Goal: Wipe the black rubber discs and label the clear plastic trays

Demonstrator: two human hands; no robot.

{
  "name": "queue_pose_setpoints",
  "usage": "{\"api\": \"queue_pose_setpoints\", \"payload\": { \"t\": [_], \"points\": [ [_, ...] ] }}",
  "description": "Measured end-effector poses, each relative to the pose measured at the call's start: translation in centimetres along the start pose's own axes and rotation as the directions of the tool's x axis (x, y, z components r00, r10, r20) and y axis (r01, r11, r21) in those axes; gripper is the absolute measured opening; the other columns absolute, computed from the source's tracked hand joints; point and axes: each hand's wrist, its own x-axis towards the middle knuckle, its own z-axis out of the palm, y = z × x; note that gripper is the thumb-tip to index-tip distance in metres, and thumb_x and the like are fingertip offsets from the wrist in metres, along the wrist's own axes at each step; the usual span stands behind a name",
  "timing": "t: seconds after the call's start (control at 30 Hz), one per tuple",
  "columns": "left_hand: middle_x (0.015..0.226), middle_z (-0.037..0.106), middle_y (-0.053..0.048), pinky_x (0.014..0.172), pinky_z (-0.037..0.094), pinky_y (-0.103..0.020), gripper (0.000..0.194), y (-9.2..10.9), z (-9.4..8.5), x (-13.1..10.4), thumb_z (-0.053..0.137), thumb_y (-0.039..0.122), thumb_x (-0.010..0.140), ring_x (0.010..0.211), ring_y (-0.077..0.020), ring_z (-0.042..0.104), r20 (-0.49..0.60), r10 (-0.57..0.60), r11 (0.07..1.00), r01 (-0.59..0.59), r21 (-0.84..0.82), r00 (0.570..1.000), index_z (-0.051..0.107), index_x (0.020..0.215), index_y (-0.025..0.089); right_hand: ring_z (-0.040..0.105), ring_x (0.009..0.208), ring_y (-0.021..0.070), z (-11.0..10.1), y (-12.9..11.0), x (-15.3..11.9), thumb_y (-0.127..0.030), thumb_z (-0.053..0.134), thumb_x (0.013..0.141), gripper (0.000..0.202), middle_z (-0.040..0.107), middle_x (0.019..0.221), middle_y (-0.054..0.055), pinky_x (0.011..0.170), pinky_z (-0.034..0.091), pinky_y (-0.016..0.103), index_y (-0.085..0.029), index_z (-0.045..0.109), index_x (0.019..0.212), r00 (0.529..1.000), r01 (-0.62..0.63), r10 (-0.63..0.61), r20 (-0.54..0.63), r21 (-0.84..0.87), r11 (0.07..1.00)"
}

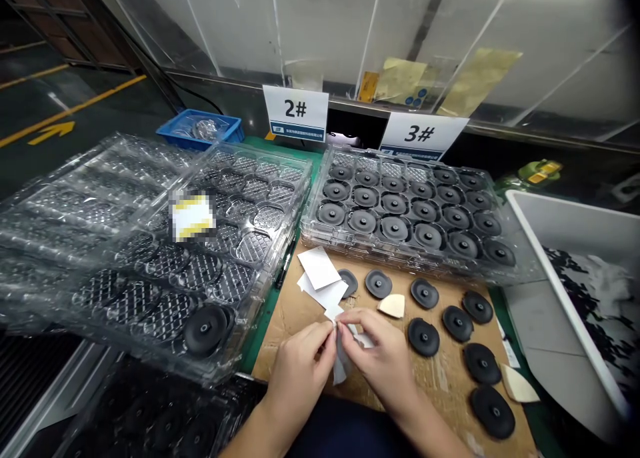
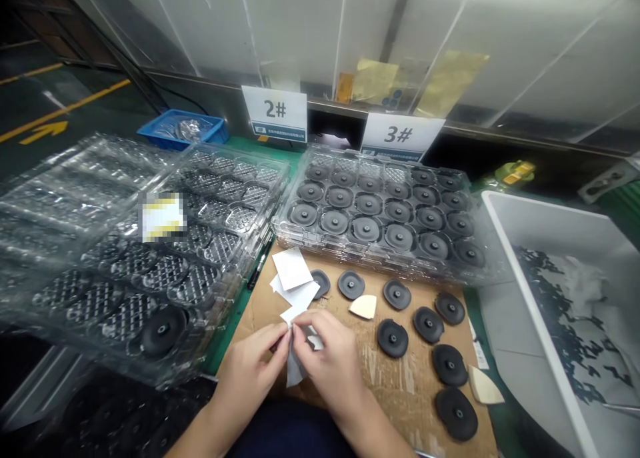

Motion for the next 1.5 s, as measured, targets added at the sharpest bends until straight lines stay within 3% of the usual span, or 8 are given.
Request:
{"api": "queue_pose_setpoints", "payload": {
  "t": [0.1,0.23,0.5,0.73,1.1,1.33,1.5],
  "points": [
    [0.070,0.061,0.000,0.060,0.041,-0.021,0.020,0.05,-0.11,0.18,0.041,0.022,0.087,0.065,-0.0118,0.058,0.040,-0.022,0.999,0.024,-0.047,0.999,0.058,0.077,0.019,0.062,0.070,0.0157,0.13,0.25,0.28,-0.014,0.056,0.075,0.008,0.065,0.074,0.003,0.063,0.049,0.024,-0.018,0.062,0.075,0.988,-0.152,0.151,0.016,0.117,0.981],
    [0.067,0.058,0.001,0.057,0.039,-0.021,0.021,-0.06,-0.15,0.20,0.041,0.023,0.087,0.062,-0.0114,0.055,0.061,-0.036,0.998,0.039,-0.059,0.997,0.056,0.074,0.018,0.061,0.070,0.0167,0.16,0.75,0.42,-0.017,0.057,0.074,0.006,0.066,0.074,0.004,0.062,0.048,0.026,-0.017,0.063,0.072,0.968,-0.250,0.242,0.066,0.218,0.943],
    [0.076,0.062,0.001,0.062,0.039,-0.021,0.017,0.20,-0.32,0.36,0.042,0.023,0.087,0.070,-0.0119,0.058,0.069,-0.105,0.989,0.112,-0.100,0.992,0.057,0.081,0.021,0.063,0.078,0.0166,-0.53,0.55,0.31,-0.021,0.054,0.080,0.015,0.070,0.085,0.003,0.071,0.047,0.026,-0.021,0.068,0.085,0.957,-0.267,0.237,0.167,0.187,0.945],
    [0.073,0.059,0.000,0.061,0.039,-0.023,0.021,0.20,-0.41,0.26,0.038,0.026,0.088,0.068,-0.0127,0.056,0.120,-0.078,0.992,0.088,-0.086,0.990,0.056,0.080,0.020,0.062,0.075,0.0152,-0.16,0.54,0.40,-0.024,0.058,0.079,0.009,0.068,0.079,0.001,0.069,0.046,0.025,-0.021,0.066,0.078,0.952,-0.300,0.283,0.117,0.179,0.937],
    [0.079,0.062,-0.001,0.065,0.043,-0.023,0.016,0.28,-0.50,0.02,0.040,0.021,0.086,0.074,-0.0140,0.059,0.070,-0.048,0.993,0.055,-0.106,0.996,0.055,0.082,0.020,0.062,0.078,0.0159,-0.12,0.01,-0.04,-0.017,0.057,0.079,0.011,0.067,0.081,0.004,0.072,0.049,0.026,-0.020,0.067,0.082,0.996,-0.080,0.071,0.060,0.163,0.983],
    [0.075,0.062,-0.002,0.062,0.043,-0.024,0.018,0.42,-0.60,0.30,0.039,0.021,0.086,0.070,-0.0145,0.059,0.041,-0.024,1.000,0.024,0.005,0.999,0.056,0.082,0.020,0.066,0.077,0.0182,-0.60,0.10,-0.02,-0.020,0.056,0.080,0.015,0.071,0.084,0.003,0.070,0.052,0.028,-0.022,0.069,0.087,0.984,-0.167,0.158,0.086,0.113,0.979],
    [0.074,0.062,-0.001,0.060,0.042,-0.024,0.018,0.64,-0.41,0.28,0.039,0.020,0.086,0.070,-0.0148,0.060,0.044,-0.009,0.997,0.006,0.077,0.999,0.057,0.082,0.021,0.065,0.082,0.0169,-0.63,0.09,-0.34,-0.018,0.052,0.083,0.017,0.070,0.089,0.003,0.075,0.052,0.026,-0.022,0.066,0.091,0.996,-0.026,0.025,0.087,0.011,1.000]
  ]
}}
